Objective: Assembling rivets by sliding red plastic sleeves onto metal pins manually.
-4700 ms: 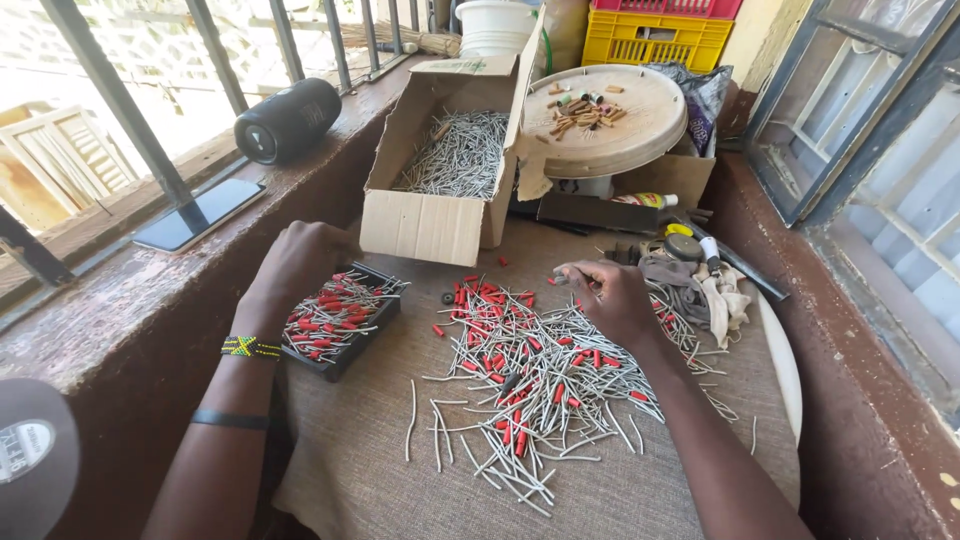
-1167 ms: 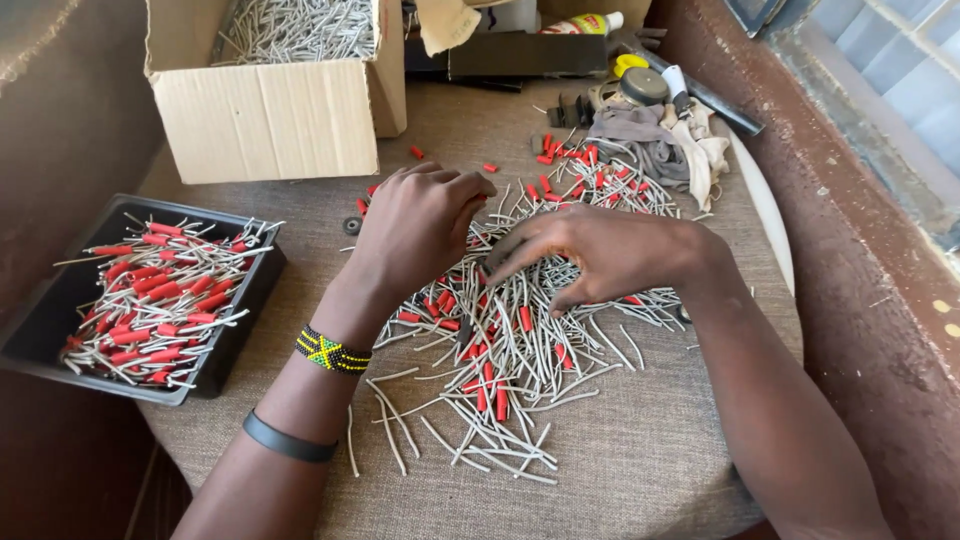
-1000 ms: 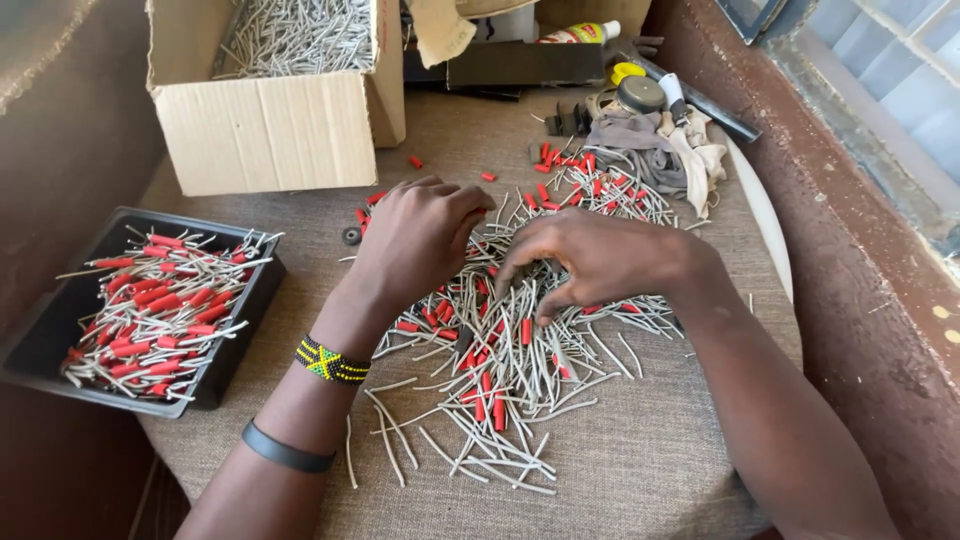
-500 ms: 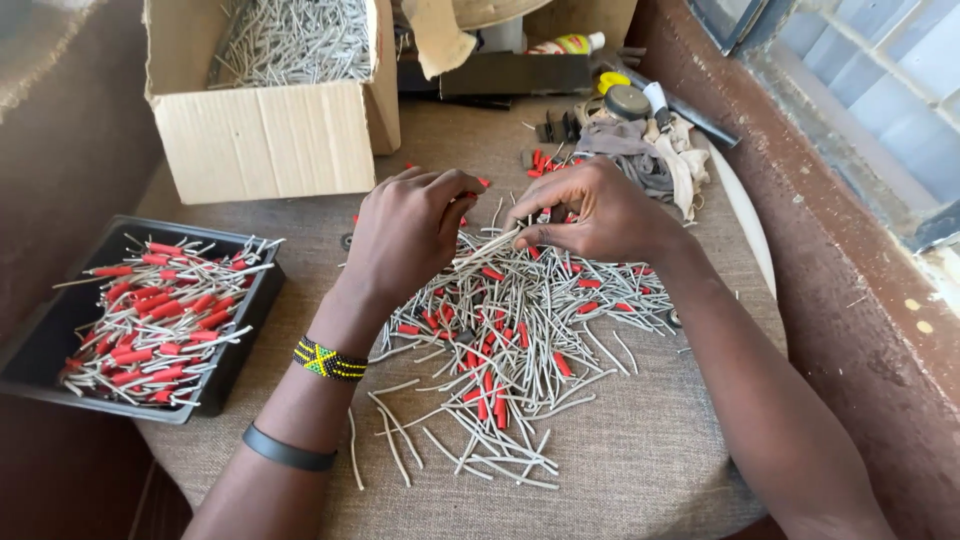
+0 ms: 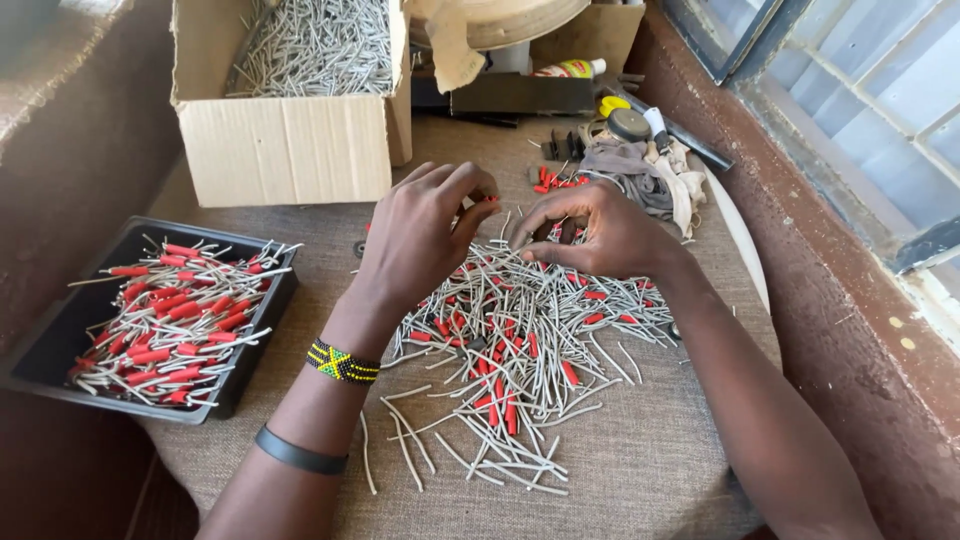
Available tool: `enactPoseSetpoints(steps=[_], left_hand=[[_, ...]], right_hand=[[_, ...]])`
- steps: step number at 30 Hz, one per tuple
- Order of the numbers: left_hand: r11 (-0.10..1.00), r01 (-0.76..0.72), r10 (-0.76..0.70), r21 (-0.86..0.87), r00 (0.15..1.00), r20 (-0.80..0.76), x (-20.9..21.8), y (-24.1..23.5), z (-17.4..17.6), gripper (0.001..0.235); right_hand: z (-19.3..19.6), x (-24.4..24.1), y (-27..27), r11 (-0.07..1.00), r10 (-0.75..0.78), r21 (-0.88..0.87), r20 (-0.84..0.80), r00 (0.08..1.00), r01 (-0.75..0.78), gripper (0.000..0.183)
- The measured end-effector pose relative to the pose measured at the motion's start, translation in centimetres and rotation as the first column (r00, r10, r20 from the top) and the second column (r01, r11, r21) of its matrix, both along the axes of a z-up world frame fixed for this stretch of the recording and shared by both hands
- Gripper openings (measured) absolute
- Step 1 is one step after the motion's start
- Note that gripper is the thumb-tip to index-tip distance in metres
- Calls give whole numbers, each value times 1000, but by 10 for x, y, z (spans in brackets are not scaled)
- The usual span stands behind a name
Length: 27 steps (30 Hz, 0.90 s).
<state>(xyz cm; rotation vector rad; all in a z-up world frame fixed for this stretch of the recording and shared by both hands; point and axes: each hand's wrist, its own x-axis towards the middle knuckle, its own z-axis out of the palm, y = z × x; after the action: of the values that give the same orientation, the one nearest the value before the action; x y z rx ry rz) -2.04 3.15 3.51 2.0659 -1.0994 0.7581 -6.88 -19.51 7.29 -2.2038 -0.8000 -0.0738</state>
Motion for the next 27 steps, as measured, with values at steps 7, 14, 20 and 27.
enactPoseSetpoints(steps=[7, 14, 20, 27], left_hand=[[999, 37, -35, -40, 998, 54, 0, -1, -1, 9], [990, 56, -50, -128, 997, 50, 4, -1, -5, 9], [986, 53, -42, -156, 996, 73, 2, -3, -5, 12], [981, 63, -49, -184, 995, 82, 2, -7, -7, 16]], right_hand=[[-12, 12, -18, 994, -72, 96, 180, 981, 55, 11], [-10, 19, -36, 942, -201, 324, 342, 918, 85, 11], [4, 5, -28, 951, -203, 297, 409, 889, 81, 10], [6, 2, -29, 961, -173, 272, 443, 879, 52, 13]])
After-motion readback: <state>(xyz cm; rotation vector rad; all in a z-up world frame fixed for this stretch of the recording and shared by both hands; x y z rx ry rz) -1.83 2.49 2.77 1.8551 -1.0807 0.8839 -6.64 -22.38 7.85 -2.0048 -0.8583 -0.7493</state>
